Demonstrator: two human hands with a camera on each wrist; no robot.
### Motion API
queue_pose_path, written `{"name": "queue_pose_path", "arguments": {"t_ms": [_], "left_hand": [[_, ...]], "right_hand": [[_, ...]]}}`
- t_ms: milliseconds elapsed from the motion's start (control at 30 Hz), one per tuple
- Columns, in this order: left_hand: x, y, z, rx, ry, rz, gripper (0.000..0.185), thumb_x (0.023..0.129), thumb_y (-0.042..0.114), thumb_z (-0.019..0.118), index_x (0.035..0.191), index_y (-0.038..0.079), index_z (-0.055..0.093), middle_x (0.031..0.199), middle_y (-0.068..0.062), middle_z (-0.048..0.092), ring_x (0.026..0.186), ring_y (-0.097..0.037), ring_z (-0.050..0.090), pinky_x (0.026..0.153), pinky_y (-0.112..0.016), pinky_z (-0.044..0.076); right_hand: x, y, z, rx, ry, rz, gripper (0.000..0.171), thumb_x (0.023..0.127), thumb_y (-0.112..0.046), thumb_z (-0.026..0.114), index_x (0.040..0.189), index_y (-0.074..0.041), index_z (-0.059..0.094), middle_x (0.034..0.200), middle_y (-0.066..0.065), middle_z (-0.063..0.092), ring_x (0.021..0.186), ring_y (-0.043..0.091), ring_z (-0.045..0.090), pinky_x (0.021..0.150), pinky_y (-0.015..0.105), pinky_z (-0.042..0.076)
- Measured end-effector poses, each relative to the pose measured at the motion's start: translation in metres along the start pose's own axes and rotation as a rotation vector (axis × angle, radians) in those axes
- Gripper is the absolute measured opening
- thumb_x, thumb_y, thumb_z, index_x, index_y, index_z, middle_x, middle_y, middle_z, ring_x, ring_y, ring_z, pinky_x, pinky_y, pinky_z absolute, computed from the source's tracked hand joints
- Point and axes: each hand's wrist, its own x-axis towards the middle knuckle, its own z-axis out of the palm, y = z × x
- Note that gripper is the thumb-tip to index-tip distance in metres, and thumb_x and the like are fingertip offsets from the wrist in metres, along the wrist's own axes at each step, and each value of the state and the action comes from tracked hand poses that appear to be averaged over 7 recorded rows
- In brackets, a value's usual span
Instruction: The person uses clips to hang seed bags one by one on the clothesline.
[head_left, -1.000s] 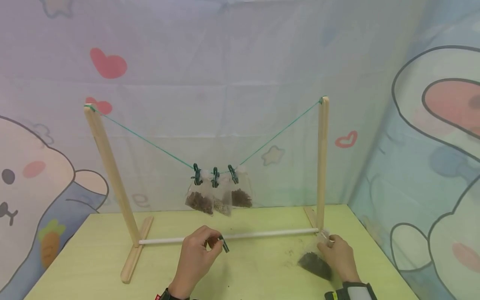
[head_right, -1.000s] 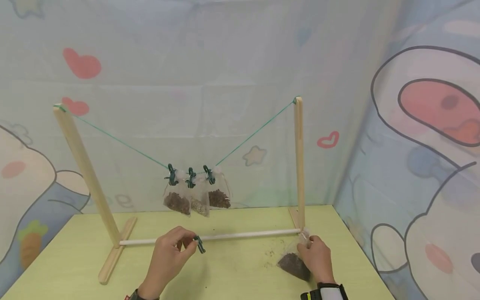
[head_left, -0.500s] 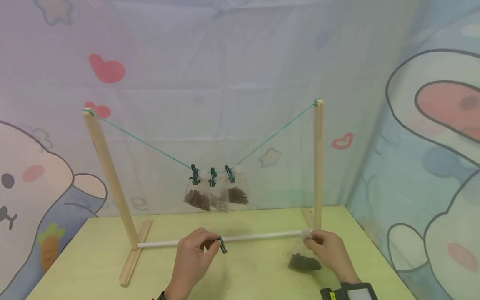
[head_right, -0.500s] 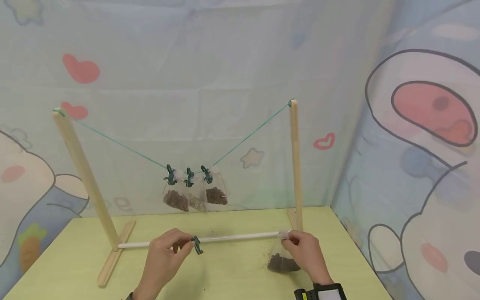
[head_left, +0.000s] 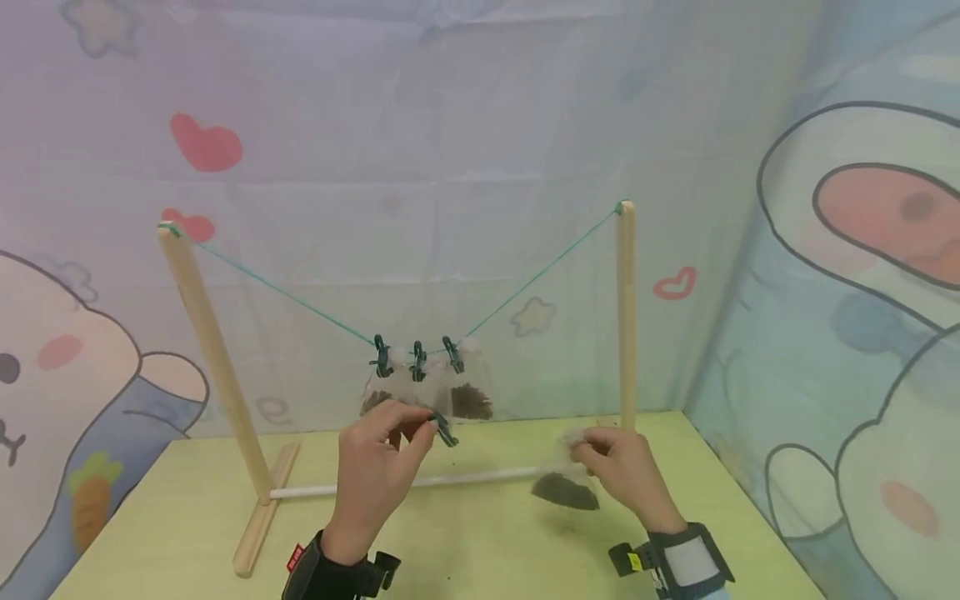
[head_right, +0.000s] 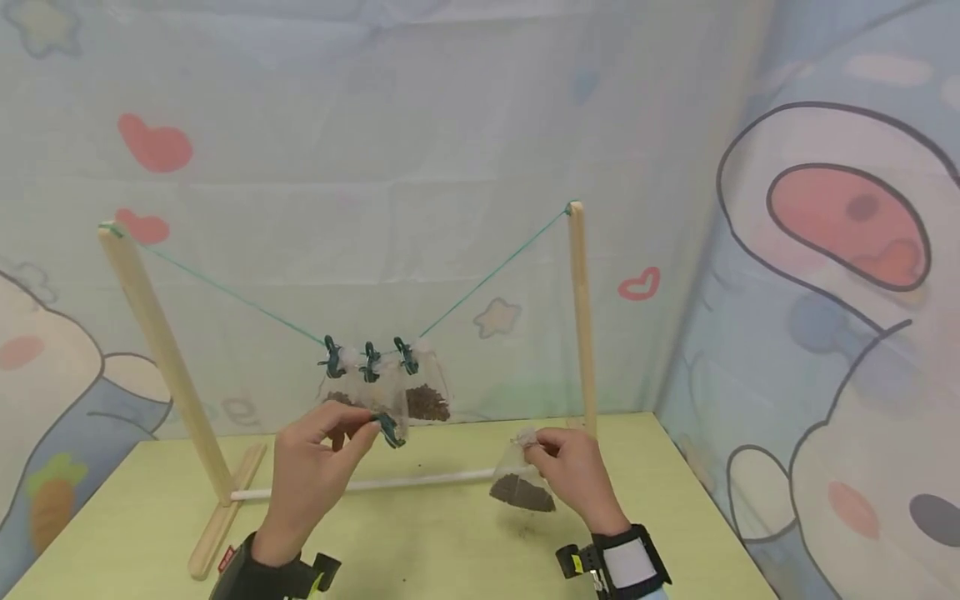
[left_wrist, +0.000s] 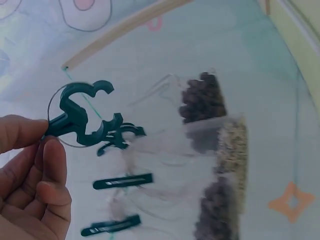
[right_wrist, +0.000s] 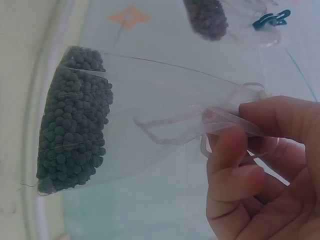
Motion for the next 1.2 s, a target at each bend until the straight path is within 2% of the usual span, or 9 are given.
{"name": "queue_pose_path", "arguments": {"t_ms": [233,367,467,733,900,967,1100,1133,1200], "left_hand": [[0.036,0.007,0.008,0.012,0.039,0.023,0.009,0.085,0.002,0.073,0.093,0.004,0.075,0.077,-0.004,0.066,0.067,-0.009,0.056,0.057,-0.022,0.043],[0.054,0.006,0.015,-0.018,0.076,0.028,0.008,0.084,0.002,0.073,0.093,0.001,0.075,0.079,-0.008,0.068,0.067,-0.013,0.058,0.059,-0.024,0.045],[0.065,0.005,0.02,-0.063,0.093,0.002,0.008,0.084,0.003,0.074,0.091,0.001,0.075,0.08,-0.009,0.069,0.066,-0.016,0.059,0.06,-0.025,0.047],[0.082,0.006,0.037,-0.124,0.144,-0.079,0.013,0.088,0.008,0.072,0.098,0.002,0.077,0.087,-0.01,0.073,0.074,-0.018,0.064,0.066,-0.025,0.05],[0.087,0.002,0.047,-0.163,0.172,-0.112,0.015,0.089,0.011,0.071,0.1,0.003,0.077,0.089,-0.011,0.073,0.075,-0.02,0.065,0.067,-0.027,0.051],[0.085,-0.006,0.052,-0.176,0.176,-0.117,0.016,0.09,0.014,0.071,0.101,0.004,0.077,0.09,-0.012,0.073,0.075,-0.021,0.065,0.067,-0.029,0.052],[0.074,-0.056,0.081,-0.183,0.199,-0.095,0.019,0.093,0.022,0.068,0.106,0.012,0.076,0.094,-0.005,0.072,0.079,-0.014,0.064,0.068,-0.026,0.051],[0.073,-0.061,0.084,-0.182,0.191,-0.106,0.018,0.093,0.019,0.067,0.107,0.01,0.076,0.095,-0.006,0.072,0.08,-0.015,0.064,0.068,-0.027,0.051],[0.069,-0.075,0.093,-0.152,0.196,-0.105,0.019,0.095,0.023,0.065,0.108,0.015,0.075,0.096,-0.001,0.071,0.081,-0.01,0.063,0.063,-0.027,0.05]], "right_hand": [[0.024,-0.024,0.003,0.004,0.007,-0.104,0.009,0.088,-0.01,0.066,0.087,-0.012,0.075,0.076,-0.001,0.07,0.061,0.01,0.061,0.056,0.024,0.05],[0.038,-0.037,0.001,-0.027,0.008,-0.164,0.009,0.087,-0.008,0.066,0.086,-0.013,0.075,0.079,-0.001,0.072,0.065,0.01,0.064,0.058,0.024,0.051],[0.048,-0.046,-0.003,-0.048,0.005,-0.209,0.01,0.088,-0.008,0.066,0.085,-0.012,0.074,0.077,0.0,0.072,0.062,0.01,0.062,0.056,0.024,0.049],[0.072,-0.065,-0.013,-0.025,0.001,-0.204,0.01,0.088,-0.007,0.063,0.084,-0.006,0.073,0.067,0.003,0.067,0.053,0.016,0.06,0.049,0.026,0.049],[0.082,-0.072,-0.015,-0.002,0.013,-0.212,0.011,0.089,-0.008,0.063,0.084,-0.006,0.072,0.068,0.007,0.068,0.055,0.019,0.061,0.051,0.029,0.052],[0.084,-0.073,-0.013,0.0,0.017,-0.224,0.011,0.089,-0.008,0.062,0.085,-0.006,0.072,0.069,0.009,0.069,0.056,0.018,0.062,0.051,0.029,0.052],[0.088,-0.073,-0.008,0.015,0.029,-0.24,0.011,0.089,-0.005,0.062,0.087,-0.004,0.073,0.071,0.009,0.07,0.056,0.019,0.063,0.052,0.029,0.053],[0.089,-0.073,-0.006,0.018,0.033,-0.237,0.011,0.088,-0.005,0.062,0.087,-0.004,0.073,0.071,0.008,0.07,0.056,0.019,0.063,0.051,0.028,0.053],[0.09,-0.072,-0.004,0.025,0.038,-0.232,0.011,0.088,-0.005,0.062,0.087,-0.004,0.073,0.073,0.008,0.071,0.056,0.019,0.063,0.051,0.028,0.053]]}}
